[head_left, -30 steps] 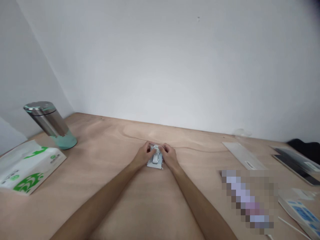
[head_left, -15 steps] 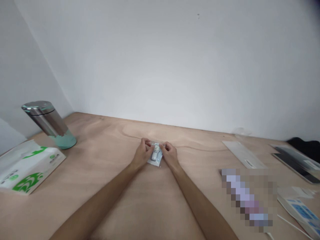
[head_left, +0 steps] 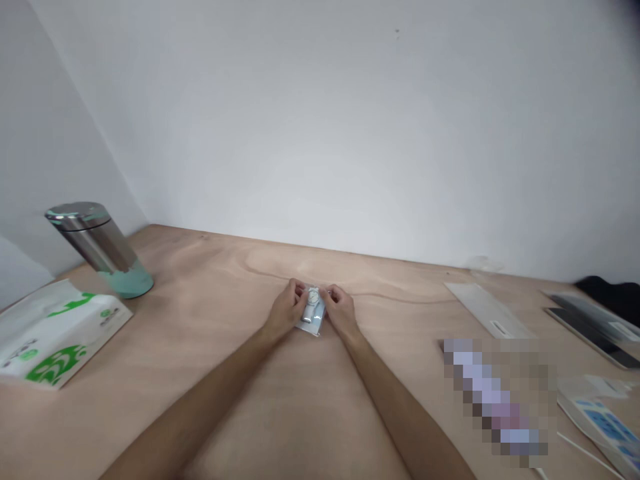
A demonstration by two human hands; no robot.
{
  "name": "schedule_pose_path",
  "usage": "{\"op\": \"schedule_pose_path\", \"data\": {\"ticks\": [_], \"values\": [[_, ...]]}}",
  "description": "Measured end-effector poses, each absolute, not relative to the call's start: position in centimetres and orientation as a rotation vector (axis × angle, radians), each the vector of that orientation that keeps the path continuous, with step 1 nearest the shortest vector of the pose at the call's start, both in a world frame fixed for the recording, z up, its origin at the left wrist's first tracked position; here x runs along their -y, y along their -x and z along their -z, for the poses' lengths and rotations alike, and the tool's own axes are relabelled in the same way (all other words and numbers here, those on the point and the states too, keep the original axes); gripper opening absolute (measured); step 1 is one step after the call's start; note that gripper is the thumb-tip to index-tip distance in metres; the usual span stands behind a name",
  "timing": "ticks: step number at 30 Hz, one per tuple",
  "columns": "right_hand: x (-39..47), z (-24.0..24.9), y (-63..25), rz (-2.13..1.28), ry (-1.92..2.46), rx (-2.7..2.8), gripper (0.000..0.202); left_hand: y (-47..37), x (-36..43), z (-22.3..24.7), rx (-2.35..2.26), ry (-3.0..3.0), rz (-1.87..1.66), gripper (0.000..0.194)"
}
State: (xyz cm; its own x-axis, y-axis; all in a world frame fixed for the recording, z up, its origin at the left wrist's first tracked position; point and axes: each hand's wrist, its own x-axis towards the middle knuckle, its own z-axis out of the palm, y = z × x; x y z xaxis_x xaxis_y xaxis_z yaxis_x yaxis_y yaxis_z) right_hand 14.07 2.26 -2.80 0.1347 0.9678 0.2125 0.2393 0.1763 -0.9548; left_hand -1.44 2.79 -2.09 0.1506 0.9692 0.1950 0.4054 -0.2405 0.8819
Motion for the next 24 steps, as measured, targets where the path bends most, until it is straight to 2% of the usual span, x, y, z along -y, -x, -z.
{"op": "schedule_pose_path", "data": {"ticks": [24], "values": [[-2.13,2.76,-14.06,-0.918,1.285,1.384,0.033,1.56,-2.82,2.34,-1.465,-1.909,-1.011,0.021]]}}
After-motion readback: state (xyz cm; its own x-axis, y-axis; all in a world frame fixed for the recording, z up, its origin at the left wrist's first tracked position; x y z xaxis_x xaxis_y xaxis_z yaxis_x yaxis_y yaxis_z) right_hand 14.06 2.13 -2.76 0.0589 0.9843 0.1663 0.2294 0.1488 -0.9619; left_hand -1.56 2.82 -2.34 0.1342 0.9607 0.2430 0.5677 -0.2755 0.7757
